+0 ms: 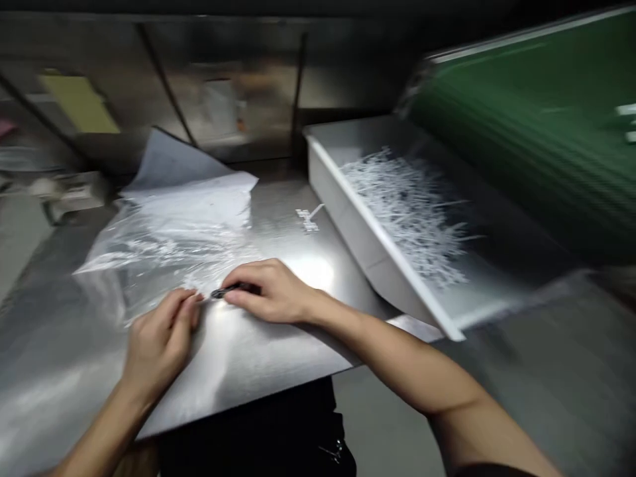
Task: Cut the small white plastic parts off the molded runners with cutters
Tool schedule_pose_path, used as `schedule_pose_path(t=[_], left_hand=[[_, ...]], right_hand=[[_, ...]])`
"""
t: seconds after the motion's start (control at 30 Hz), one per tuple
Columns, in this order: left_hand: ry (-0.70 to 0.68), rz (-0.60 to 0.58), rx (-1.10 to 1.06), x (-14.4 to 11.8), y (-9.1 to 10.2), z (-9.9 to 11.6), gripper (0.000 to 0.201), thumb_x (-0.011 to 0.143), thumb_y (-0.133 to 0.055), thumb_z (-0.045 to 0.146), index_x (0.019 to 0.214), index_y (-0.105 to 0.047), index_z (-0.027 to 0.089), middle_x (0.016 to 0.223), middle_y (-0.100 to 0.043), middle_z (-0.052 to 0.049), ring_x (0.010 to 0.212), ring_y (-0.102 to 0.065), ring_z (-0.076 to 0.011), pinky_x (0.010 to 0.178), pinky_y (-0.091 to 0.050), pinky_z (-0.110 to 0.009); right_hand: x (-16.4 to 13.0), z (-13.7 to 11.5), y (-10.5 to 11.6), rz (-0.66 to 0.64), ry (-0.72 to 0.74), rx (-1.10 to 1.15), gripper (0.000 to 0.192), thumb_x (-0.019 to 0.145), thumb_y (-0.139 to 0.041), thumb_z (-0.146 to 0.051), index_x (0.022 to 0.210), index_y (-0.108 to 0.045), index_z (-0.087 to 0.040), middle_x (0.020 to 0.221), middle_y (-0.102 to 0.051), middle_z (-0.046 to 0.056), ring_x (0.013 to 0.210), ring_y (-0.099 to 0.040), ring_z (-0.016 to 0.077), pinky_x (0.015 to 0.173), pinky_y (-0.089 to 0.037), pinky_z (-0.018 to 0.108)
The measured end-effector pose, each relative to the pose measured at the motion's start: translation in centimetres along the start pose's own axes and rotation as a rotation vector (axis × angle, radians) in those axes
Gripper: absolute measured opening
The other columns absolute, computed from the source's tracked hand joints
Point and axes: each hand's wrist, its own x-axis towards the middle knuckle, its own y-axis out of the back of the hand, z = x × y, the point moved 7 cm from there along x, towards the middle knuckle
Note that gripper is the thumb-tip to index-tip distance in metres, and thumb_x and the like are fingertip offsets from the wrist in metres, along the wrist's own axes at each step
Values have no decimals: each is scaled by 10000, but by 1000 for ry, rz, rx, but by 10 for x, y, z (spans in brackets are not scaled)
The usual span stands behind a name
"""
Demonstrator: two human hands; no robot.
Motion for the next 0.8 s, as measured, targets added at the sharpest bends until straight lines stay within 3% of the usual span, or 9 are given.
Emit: schedule_pose_path(t=[0.23,0.4,0.5,0.63,0.73,0.8], left_hand=[[30,-44,62,3,-4,-19,339,1079,-591,555,1059,-750,256,752,-702,24,593,-651,-155,610,-496,-236],[200,-90,-12,6,-8,-34,459,1022,-628,689,1121,-777,266,762,-734,5,657,-690,-197,598,-530,-240],[317,-141,-144,10,-13,-39,566,953,-687,777,1114,-781,242,676,-665,10,601,-619,-186,538,-477,-235],[481,-172,-511,13,-16,-41,654,818,-841,790,1081,-745,200,567,-492,54,495,-412,-123,440,-318,-208],[549,-150,-682,14,-5,-35,656,750,-924,748,1049,-744,193,559,-488,55,474,-398,-109,428,-337,-212],[504,-117,-697,17,10,-20,600,774,-927,719,1026,-765,200,555,-503,43,471,-418,-121,427,-385,-238]], right_hand=[[2,9,1,29,-99,21,59,1062,-811,-278,1069,-845,-230,1067,-866,-6,952,-755,177,884,-536,276],[1,21,-7,72,-227,186,46,1003,-858,-238,984,-835,-203,802,-762,-31,774,-696,141,732,-493,243],[4,33,-12,71,-305,342,104,987,-877,-275,975,-812,-194,694,-693,-55,630,-653,116,633,-486,230],[10,45,-11,96,-333,485,239,1009,-865,-411,982,-776,-190,704,-689,-54,559,-662,110,537,-502,218],[12,46,0,166,-278,320,220,1099,-741,-405,1062,-771,-190,773,-725,-38,595,-699,108,552,-531,211],[12,42,7,212,-234,166,200,1116,-709,-381,1100,-782,-195,808,-751,-30,636,-717,113,594,-538,217]])
